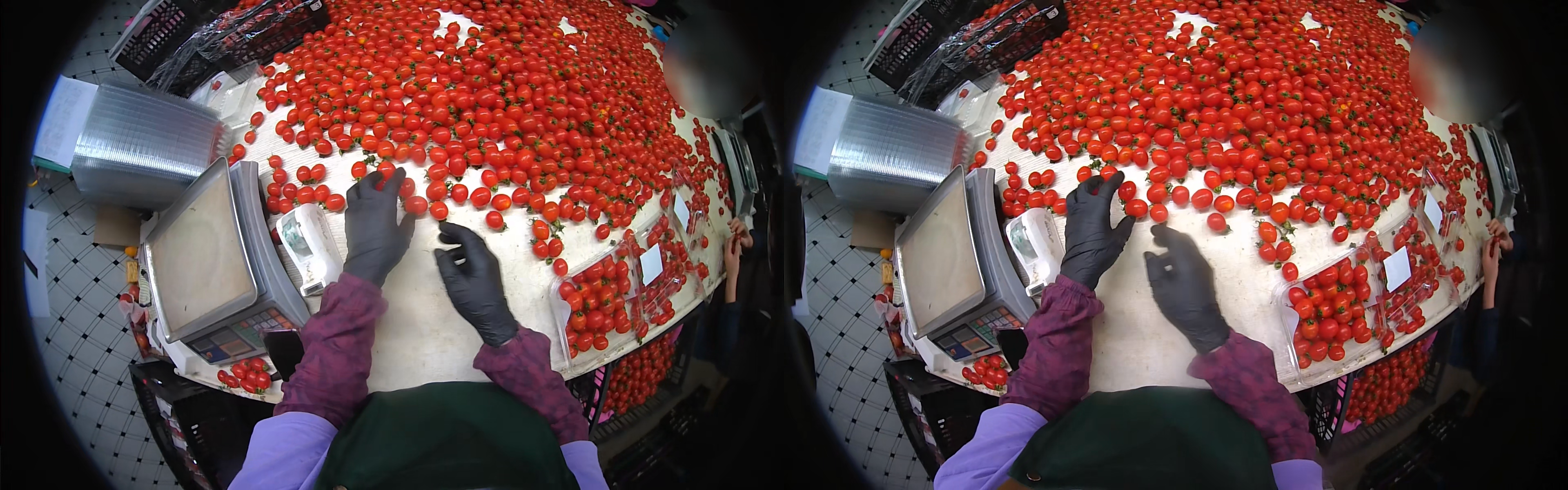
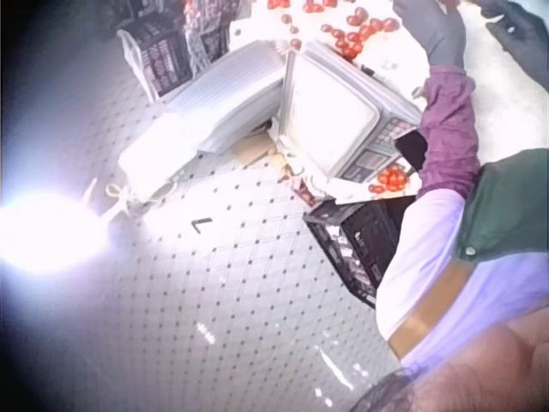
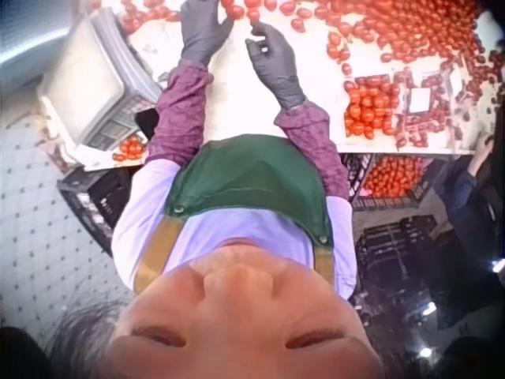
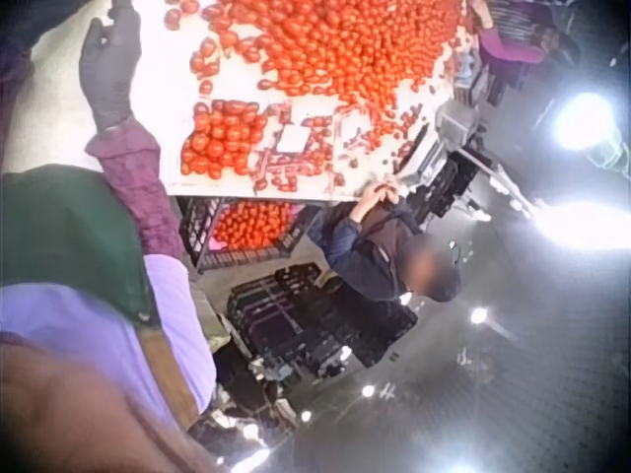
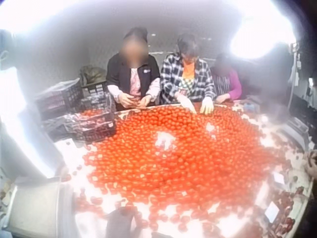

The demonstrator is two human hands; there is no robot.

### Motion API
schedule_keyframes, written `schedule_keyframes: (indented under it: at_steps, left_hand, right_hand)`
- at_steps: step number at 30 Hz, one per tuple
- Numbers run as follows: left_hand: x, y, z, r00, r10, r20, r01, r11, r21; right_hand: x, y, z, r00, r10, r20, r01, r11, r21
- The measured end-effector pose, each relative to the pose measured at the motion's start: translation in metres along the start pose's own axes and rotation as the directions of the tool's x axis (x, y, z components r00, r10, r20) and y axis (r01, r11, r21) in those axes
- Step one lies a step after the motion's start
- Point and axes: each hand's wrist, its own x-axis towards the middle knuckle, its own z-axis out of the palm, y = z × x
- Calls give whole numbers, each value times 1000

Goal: The person sorts cherry tomatoes from a large pile on a table into clear plastic containers. They wear gloves and handle the tomatoes by hand, occasionally weighing the filled containers on a digital scale before moving them aside.

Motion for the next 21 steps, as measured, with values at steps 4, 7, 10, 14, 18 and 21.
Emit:
schedule_keyframes:
  at_steps: [4,7,10,14,18,21]
  left_hand:
    - [14,1,5,986,134,101,-138,990,31]
    - [12,10,15,971,166,174,-168,986,0]
    - [14,17,20,970,180,166,-190,980,51]
    - [2,15,19,926,331,180,-313,942,-122]
    - [-29,12,23,945,306,115,-274,933,-233]
    - [-53,20,22,958,251,138,-222,956,-192]
  right_hand:
    - [16,21,15,994,53,-93,-50,998,35]
    - [29,40,16,995,81,-52,-80,996,32]
    - [43,49,16,980,196,-18,-190,965,178]
    - [40,22,12,938,345,28,-326,852,409]
    - [15,50,19,994,103,-20,-99,983,152]
    - [-10,29,12,983,181,-36,-183,979,-87]
